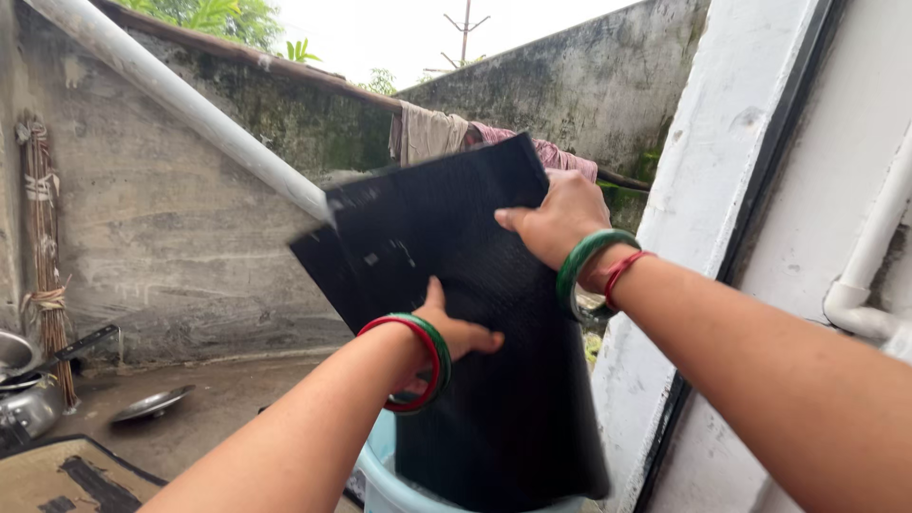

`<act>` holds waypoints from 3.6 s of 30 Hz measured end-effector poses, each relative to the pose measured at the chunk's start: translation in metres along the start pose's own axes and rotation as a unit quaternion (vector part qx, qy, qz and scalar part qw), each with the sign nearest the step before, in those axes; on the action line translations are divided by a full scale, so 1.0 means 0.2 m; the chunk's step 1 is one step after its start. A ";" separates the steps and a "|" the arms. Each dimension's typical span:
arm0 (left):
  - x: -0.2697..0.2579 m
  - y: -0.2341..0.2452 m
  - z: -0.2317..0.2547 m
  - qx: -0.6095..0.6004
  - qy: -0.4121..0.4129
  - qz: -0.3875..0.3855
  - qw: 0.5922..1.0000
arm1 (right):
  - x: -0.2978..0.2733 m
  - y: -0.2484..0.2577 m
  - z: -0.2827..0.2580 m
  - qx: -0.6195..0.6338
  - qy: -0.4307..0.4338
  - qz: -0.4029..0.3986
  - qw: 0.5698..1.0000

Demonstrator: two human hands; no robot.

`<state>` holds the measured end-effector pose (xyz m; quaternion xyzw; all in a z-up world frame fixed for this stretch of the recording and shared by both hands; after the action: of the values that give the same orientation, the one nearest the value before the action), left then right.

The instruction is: The person fills a mug with water from a tap, pours it over a car mat to rinse it, and then places the mat into a bucket of water to scrub it by hand.

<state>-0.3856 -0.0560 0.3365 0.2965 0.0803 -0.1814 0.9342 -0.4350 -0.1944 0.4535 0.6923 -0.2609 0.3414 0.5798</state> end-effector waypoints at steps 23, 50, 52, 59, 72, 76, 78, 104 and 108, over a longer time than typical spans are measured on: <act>0.21 0.31 -0.33 0.050 -0.105 0.240 0.964 | -0.11 -0.50 -0.19 0.206 0.043 0.082 0.974; 0.22 0.06 -0.01 0.350 -0.212 0.223 0.885 | -0.88 -1.16 0.76 0.004 -0.043 -0.394 0.918; 0.23 -0.16 0.05 0.422 -0.151 0.114 0.887 | -1.10 -1.31 0.95 -0.115 -0.049 -0.567 0.814; 0.55 -0.39 -0.15 0.476 -0.039 0.018 0.879 | -1.04 -1.44 1.19 0.053 -0.234 -0.612 0.754; 0.66 -0.27 -0.33 0.304 -0.094 0.110 0.942 | -0.49 -1.03 0.64 0.220 0.045 -0.399 0.889; 0.49 -0.13 -0.35 0.419 -0.058 0.036 0.905 | -0.53 -0.89 0.61 -0.057 0.026 -0.390 0.919; 0.42 -0.13 -0.33 0.450 -0.084 0.044 0.888 | -0.50 -0.82 0.54 -0.162 0.038 -0.460 0.872; 0.75 -0.29 -0.48 0.493 -0.047 0.175 0.851 | -0.65 -1.33 0.48 -0.208 0.186 -0.337 0.899; 0.69 -0.27 -0.48 0.492 -0.046 0.162 0.854 | -0.61 -1.25 0.46 -0.166 0.105 -0.408 0.891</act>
<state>-0.2833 -0.0813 0.1950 0.7178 -0.1122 -0.0567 0.6848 -0.3064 -0.2410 0.1946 0.5915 0.0540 0.0965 0.7987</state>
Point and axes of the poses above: each hand's wrist, its own x-axis towards the middle knuckle, its own y-axis out of the back of the hand, z = x × y, the point moved 1 cm from there along x, towards the middle knuckle, and after that the axes turned 10 degrees about y, right-handed, at the moved point
